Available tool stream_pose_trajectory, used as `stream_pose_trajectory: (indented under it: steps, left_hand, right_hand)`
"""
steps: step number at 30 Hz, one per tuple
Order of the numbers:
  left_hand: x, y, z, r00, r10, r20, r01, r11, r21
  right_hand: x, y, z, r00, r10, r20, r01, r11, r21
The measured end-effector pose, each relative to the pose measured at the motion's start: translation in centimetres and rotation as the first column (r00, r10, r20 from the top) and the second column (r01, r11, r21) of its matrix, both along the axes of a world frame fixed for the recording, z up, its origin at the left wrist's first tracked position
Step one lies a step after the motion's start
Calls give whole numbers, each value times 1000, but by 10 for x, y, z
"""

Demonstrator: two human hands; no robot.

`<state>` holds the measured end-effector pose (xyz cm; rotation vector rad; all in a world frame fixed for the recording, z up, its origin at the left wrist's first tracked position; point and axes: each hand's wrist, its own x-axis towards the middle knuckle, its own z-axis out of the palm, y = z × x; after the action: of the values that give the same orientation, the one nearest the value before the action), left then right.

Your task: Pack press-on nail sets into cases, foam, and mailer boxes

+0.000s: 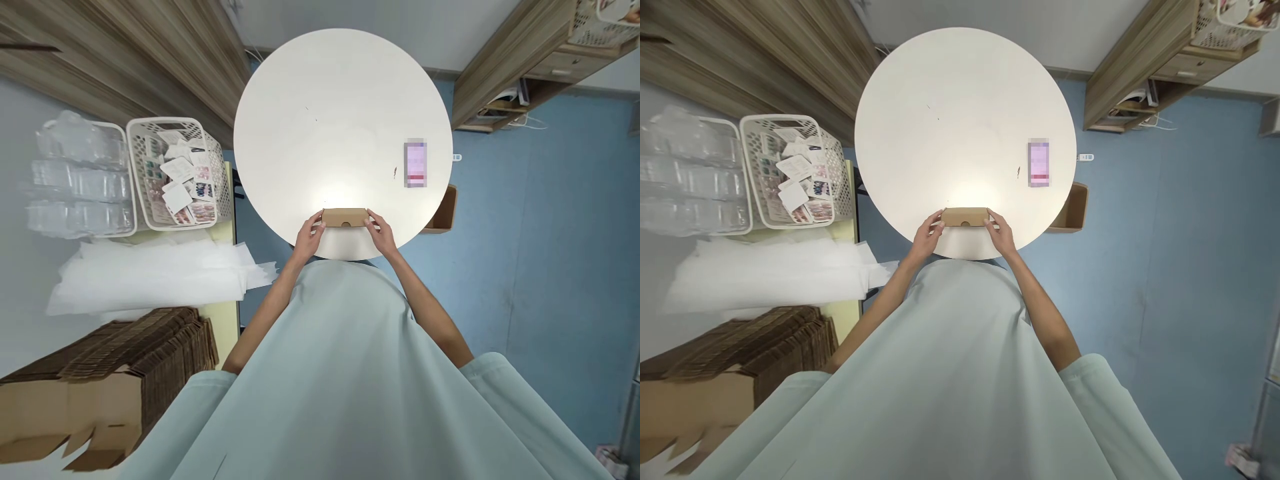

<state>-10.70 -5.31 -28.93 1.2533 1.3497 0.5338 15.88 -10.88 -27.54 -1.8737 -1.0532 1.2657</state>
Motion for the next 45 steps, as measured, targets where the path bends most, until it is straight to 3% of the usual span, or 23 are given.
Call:
stream_pose_trajectory:
  steps: [9,18,26,32,38,42,45]
  left_hand:
    - [5,15,-15,998,52,26,-52,998,17]
    - [8,26,-22,998,64,-13,-64,998,29]
    - [9,31,-12,994,53,-96,-51,998,23]
    - [2,-3,-4,992,87,-86,-90,996,-23]
    - [7,-56,-17,982,127,-142,-148,978,-147]
    - [17,-75,-23,975,68,-213,-116,968,-224]
    - [20,-77,-16,974,67,-216,-115,970,-217]
  right_hand:
    - [4,14,-24,997,-50,-52,52,998,31]
    - [3,29,-27,997,-79,-23,80,995,57]
    - [2,32,-21,998,-70,-9,70,994,85]
    - [-2,-8,-25,991,-82,-106,91,992,87]
    - [1,-63,-43,991,-106,-87,105,994,-10]
    - [9,-74,-51,989,-121,-80,111,986,-125]
    - [16,-76,-47,978,-160,-134,143,981,-129]
